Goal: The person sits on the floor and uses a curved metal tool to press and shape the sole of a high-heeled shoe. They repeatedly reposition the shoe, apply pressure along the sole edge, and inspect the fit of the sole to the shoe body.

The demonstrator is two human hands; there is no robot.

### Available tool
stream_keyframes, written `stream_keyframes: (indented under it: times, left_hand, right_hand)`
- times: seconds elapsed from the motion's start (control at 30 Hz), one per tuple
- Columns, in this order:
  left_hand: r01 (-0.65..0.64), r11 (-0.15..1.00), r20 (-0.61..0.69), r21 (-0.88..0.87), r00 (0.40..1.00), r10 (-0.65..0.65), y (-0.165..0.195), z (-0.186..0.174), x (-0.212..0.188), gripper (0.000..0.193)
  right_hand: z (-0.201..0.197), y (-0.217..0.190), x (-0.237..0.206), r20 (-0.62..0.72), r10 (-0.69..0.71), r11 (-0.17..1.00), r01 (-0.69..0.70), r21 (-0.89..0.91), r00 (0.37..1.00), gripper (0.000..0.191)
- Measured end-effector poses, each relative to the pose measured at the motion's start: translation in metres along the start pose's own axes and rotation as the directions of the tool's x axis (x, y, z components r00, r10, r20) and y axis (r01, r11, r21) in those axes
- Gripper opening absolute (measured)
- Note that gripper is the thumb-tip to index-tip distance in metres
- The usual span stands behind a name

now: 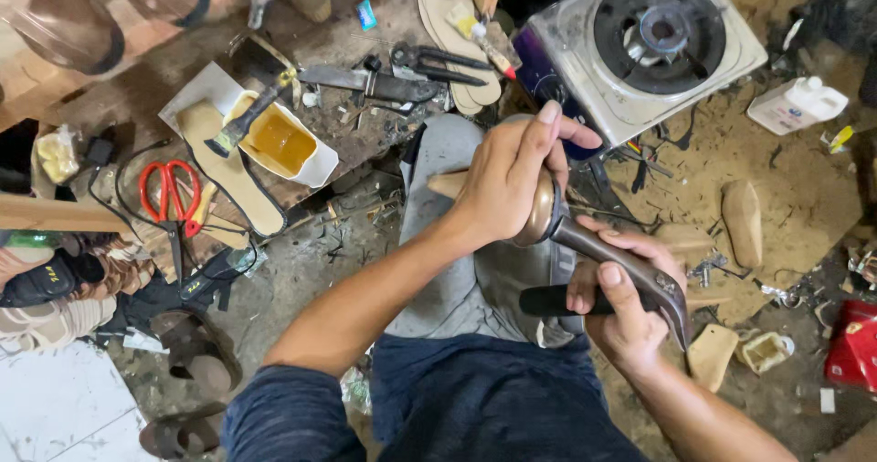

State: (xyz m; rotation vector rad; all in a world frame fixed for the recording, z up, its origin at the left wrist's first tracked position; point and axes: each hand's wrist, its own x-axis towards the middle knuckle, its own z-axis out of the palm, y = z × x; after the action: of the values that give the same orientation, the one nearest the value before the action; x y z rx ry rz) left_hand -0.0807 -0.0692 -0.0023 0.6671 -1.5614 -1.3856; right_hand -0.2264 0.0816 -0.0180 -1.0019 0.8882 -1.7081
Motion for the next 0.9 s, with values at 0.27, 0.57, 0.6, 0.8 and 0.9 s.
stream_keyframes:
  times: [0.27,0.57,0.6,0.8,0.9]
  left_hand:
    - [0.025,0.993,0.044,0.113,0.999,-0.03,0.001,0.017,-0.015,0.063]
    - [0.019,0.983,0.099,0.182,0.994,-0.038,0.009,0.027,-0.03,0.058]
    - [0.016,0.982,0.116,0.187,0.993,-0.038,0.009,0.029,-0.031,0.057]
    - [0.059,0.972,0.078,0.225,0.994,-0.079,0.015,0.033,-0.029,0.053]
    - [0.009,0.96,0.089,0.281,0.995,-0.036,0.017,0.033,-0.033,0.053]
  right_hand:
    - [-0.013,-0.06,0.007,0.061,0.167,0.717,-0.079,-0.692,0.984,0.024]
    - [-0.022,-0.074,-0.01,0.063,0.188,0.699,-0.089,-0.71,0.98,0.026]
    - [-0.025,-0.077,-0.009,0.203,0.144,0.575,0.085,-0.814,0.968,0.025]
    - [0.0,-0.036,-0.025,-0.244,0.326,0.928,-0.26,0.266,0.913,0.027]
    - [-0.003,-0.045,-0.025,-0.201,0.34,0.939,-0.318,0.133,0.919,0.028]
